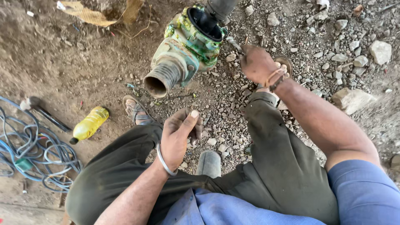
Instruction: The person sits on the ground and works on a green water pump, fitting a rubber connector into the pump inlet and pressing it into place. They use a spanner to tighten bolts on the pump flange, reposition the pump, and handle a plastic impeller cover and other pump parts.
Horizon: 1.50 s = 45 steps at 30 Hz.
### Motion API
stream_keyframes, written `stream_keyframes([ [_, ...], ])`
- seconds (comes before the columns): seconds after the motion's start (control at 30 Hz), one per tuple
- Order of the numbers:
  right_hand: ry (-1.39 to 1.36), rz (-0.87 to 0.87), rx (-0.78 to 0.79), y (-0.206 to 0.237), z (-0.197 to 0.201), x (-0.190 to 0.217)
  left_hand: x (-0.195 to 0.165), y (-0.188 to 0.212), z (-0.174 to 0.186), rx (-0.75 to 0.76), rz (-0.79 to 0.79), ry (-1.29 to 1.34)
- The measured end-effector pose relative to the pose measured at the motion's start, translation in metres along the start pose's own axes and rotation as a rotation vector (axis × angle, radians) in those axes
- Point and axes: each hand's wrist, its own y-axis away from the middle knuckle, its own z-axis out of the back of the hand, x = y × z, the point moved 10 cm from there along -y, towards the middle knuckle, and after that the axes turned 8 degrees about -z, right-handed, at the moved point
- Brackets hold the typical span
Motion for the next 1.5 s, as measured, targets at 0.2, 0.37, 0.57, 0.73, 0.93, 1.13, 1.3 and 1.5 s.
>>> stream_keyframes([
  [0.2, 0.136, 0.079, -0.018, -0.033, -0.019, -0.023, -0.045, -0.003, -0.013, 0.017, -0.082, 0.007],
  [0.37, 0.169, 0.224, -0.193, -0.03, -0.016, 0.016, -0.089, -0.003, -0.013, 0.038, -0.324, -0.006],
  [0.57, 0.387, 0.239, -0.05, -0.029, -0.033, 0.033, -0.112, 0.001, 0.03, -0.144, -0.51, 0.124],
  [0.73, 0.494, 0.189, 0.011, -0.044, -0.039, 0.039, -0.112, -0.003, 0.068, -0.35, -0.52, 0.138],
  [0.93, 0.246, 0.236, -0.083, -0.028, -0.034, 0.043, -0.107, -0.019, 0.088, -0.519, -0.562, -0.166],
  [1.13, 0.463, 0.108, 0.089, -0.035, -0.046, 0.038, -0.109, -0.047, 0.081, -0.621, -0.596, -1.02],
  [1.3, 0.336, 0.21, -0.073, -0.038, -0.044, 0.035, -0.121, -0.072, 0.051, -0.578, -0.744, -1.262],
  [1.5, 0.515, 0.43, -0.169, -0.048, -0.054, 0.033, -0.114, -0.096, 0.039, -0.571, -0.526, -1.322],
])
